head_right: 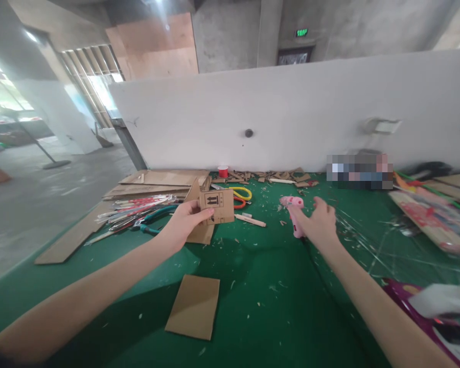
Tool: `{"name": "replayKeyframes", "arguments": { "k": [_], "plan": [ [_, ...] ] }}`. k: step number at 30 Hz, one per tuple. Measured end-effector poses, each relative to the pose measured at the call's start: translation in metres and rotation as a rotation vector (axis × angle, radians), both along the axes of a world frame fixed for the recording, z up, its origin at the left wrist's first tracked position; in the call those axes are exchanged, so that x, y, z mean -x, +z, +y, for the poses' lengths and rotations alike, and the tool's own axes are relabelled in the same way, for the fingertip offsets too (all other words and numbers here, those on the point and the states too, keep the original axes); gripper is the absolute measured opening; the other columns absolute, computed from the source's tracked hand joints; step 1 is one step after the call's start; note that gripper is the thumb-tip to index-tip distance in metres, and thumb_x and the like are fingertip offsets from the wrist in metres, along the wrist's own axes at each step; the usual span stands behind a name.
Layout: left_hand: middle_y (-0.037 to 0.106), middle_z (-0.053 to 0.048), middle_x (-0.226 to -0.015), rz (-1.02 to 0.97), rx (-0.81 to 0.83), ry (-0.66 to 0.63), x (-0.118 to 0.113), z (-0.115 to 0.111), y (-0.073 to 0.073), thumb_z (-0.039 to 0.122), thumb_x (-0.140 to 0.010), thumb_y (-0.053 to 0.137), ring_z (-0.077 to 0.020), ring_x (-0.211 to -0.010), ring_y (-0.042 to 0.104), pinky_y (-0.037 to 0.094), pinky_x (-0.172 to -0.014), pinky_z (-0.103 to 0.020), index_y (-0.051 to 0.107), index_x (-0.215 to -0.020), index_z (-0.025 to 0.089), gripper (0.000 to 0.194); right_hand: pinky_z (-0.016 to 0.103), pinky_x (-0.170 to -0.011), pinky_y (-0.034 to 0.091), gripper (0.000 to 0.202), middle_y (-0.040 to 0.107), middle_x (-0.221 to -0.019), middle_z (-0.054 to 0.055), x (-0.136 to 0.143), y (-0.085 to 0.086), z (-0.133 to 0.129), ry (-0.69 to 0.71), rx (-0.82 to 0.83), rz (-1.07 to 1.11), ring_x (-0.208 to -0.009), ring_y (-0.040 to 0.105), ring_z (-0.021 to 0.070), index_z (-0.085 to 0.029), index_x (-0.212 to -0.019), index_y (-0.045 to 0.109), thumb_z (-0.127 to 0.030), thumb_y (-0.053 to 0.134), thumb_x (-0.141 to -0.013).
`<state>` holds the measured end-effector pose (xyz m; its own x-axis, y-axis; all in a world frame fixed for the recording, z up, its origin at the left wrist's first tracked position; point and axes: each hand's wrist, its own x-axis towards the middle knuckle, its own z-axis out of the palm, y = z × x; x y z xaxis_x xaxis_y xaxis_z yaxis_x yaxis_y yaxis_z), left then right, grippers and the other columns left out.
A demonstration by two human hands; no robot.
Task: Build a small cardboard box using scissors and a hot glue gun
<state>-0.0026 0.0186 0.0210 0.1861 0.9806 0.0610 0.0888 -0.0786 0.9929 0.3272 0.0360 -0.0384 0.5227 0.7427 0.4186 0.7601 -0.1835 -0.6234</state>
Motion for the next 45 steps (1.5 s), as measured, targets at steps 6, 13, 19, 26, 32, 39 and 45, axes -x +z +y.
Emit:
{"name": "replayKeyframes", "arguments": {
  "k": [6,13,19,26,32,39,45],
  "plan": [
    [0.067,-0.009,-0.109,-0.156,0.114,-0.021,-0.003,-0.001,-0.002,0.035,-0.072,0.071,-0.0164,-0.086,0.058,0.038,-0.061,-0.025,0.067,-0.1,0.017,0.033,0.03,-0.068,0.04,0.047,0.044,-0.097,0.004,0.048,0.056,-0.046,0.034,-0.53,0.382,-0.077,0.044,0.0144,-0.02,-0.108,0.048,-0.036,0.065,-0.068],
    [0.065,-0.011,-0.115,-0.41,0.235,-0.037,-0.009,-0.01,0.004,0.032,-0.072,0.073,-0.0175,-0.09,0.062,0.043,-0.067,-0.025,0.066,-0.108,0.017,0.04,0.022,-0.051,0.04,0.028,0.045,-0.078,-0.002,0.151,0.065,-0.108,0.382,0.071,1.577,-0.067,0.042,0.0107,-0.021,-0.086,0.057,-0.029,0.073,-0.064],
    [0.066,-0.01,-0.114,-0.454,0.236,-0.132,-0.019,-0.035,0.007,0.033,-0.074,0.072,-0.0189,-0.097,0.06,0.044,-0.077,-0.028,0.067,-0.105,0.017,0.036,0.02,-0.055,0.039,0.035,0.051,-0.084,-0.002,0.193,0.056,-0.109,0.585,0.065,1.516,-0.071,0.043,0.0106,-0.025,-0.093,0.061,-0.039,0.077,-0.065],
    [0.067,-0.01,-0.104,-0.552,0.306,-0.2,-0.024,-0.051,0.013,0.033,-0.076,0.07,-0.0178,-0.088,0.061,0.043,-0.066,-0.025,0.068,-0.102,0.017,0.031,0.023,-0.056,0.038,0.037,0.059,-0.092,0.0,0.209,0.062,-0.105,0.648,-0.047,1.484,-0.071,0.047,0.0111,-0.023,-0.096,0.064,-0.04,0.075,-0.066],
    [0.062,-0.011,-0.115,-0.369,0.288,-0.226,-0.024,-0.058,0.012,0.034,-0.074,0.07,-0.019,-0.099,0.057,0.044,-0.077,-0.028,0.065,-0.101,0.015,0.033,0.027,-0.06,0.042,0.028,0.063,-0.09,0.001,0.19,0.049,-0.078,0.656,-0.251,1.186,-0.073,0.054,0.0144,-0.023,-0.095,0.061,-0.039,0.069,-0.074],
    [0.068,-0.006,-0.097,0.471,-0.067,-0.591,-0.011,-0.081,0.03,0.035,-0.078,0.061,-0.0176,-0.084,0.061,0.045,-0.071,-0.027,0.068,-0.093,0.018,0.024,0.029,-0.063,0.046,0.022,0.065,-0.091,0.003,0.148,0.034,-0.043,0.636,-0.323,0.731,-0.077,0.058,0.0173,-0.021,-0.092,0.06,-0.037,0.065,-0.077],
    [0.055,-0.001,-0.06,0.587,-0.528,-0.032,0.035,-0.044,0.08,0.042,-0.087,0.048,-0.0123,-0.057,0.047,0.032,-0.055,-0.025,0.063,-0.069,0.017,0.034,0.031,-0.066,0.048,0.021,0.066,-0.089,0.003,0.144,0.031,-0.049,0.74,-0.146,0.609,-0.079,0.06,0.019,-0.022,-0.093,0.063,-0.036,0.063,-0.078]
  ]
}}
